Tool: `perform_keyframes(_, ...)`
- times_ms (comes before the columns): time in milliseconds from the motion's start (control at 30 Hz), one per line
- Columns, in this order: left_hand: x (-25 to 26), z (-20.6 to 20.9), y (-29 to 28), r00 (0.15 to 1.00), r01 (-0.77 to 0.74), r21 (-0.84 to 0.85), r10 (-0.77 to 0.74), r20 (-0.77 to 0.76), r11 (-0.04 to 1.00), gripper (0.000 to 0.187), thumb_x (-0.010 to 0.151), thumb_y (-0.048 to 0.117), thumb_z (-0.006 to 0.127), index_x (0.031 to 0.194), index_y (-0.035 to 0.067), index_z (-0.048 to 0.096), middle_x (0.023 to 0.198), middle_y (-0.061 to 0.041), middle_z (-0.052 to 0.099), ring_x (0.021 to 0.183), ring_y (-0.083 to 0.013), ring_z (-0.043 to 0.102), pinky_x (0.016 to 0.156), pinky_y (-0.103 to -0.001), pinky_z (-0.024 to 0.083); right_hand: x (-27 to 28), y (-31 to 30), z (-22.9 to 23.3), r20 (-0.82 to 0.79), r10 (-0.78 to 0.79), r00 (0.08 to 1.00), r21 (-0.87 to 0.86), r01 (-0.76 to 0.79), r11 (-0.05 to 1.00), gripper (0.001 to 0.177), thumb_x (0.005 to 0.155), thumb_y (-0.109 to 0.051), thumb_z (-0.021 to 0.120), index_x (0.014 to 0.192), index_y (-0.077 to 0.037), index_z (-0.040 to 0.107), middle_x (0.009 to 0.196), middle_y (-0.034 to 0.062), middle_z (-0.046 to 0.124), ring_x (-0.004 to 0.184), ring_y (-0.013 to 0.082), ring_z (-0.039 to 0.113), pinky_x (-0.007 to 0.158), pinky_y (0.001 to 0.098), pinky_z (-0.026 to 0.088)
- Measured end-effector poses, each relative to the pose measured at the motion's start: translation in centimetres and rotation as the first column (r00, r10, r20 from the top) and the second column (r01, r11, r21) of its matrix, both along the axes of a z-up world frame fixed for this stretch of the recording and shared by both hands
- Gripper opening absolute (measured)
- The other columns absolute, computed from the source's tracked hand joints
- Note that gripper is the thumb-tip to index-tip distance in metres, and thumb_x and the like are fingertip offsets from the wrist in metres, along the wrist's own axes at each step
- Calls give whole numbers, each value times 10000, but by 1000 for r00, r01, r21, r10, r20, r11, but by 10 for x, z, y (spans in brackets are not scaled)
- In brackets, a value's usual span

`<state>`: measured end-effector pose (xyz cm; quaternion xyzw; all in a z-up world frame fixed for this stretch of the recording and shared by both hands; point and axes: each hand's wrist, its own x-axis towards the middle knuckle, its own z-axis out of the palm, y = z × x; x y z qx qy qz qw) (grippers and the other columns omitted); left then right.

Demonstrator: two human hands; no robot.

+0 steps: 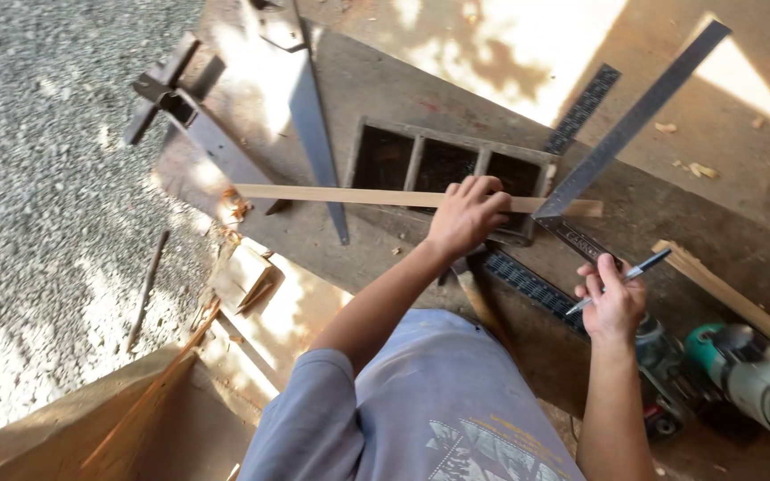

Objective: The recorder measures a piece of wood with a square ruler and marks it with a pen, then cuts the wood using a hand saw.

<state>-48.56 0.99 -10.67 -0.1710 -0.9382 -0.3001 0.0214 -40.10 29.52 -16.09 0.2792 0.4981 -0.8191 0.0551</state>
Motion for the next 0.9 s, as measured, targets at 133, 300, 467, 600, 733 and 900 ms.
perform_keyframes(133,-2,0,-1,998,18,-64,-14,62,998,252,928,319,744,1142,230,646,1280,-14,580,1232,-258,548,1020,-448,452,-1,-11,-8,20,19,1000,-23,-19,1000,122,1088,-152,630,987,-89,652,864,95,697,528,64,431,535,269,446)
perform_keyframes(300,-22,7,18,964,242,19,-243,110,970,918,774,443,828,1538,213,375,1468,-72,507,1395,-293,461,1156,-492,381,-6,-17,-16,96,61,993,-49,-56,997,145,1090,-178,629,967,-101,629,799,87,663,538,65,447,538,273,439)
perform_keyframes(467,-26,-15,19,948,298,51,-302,101,953,877,791,410,848,1529,270,396,1501,-103,491,1397,-326,469,1144,-483,423,-7,-20,-25,114,68,991,-93,-57,994,133,1074,-197,632,974,-109,632,821,64,683,534,66,451,552,278,460)
perform_keyframes(600,-33,-4,24,933,349,106,-356,53,931,784,775,329,872,1465,301,499,1488,-129,530,1350,-371,531,1098,-476,469,-10,-17,-11,264,-41,964,-4,44,999,57,988,-160,683,944,-168,648,841,-10,683,680,96,683,573,287,512)
perform_keyframes(733,-43,20,29,903,397,107,-408,134,912,823,752,310,886,1475,220,503,1447,-123,562,1308,-364,541,1049,-495,467,3,-3,-19,100,-59,993,-86,68,994,161,1019,-187,693,892,-99,647,759,75,683,600,122,604,549,306,512)
perform_keyframes(900,-49,26,39,869,427,111,-441,224,897,836,722,333,889,1444,133,517,1387,-121,614,1255,-335,581,1059,-452,487,13,-4,-16,73,-18,997,-81,24,996,160,1020,-159,655,876,-93,683,745,74,706,489,57,496,483,265,508)
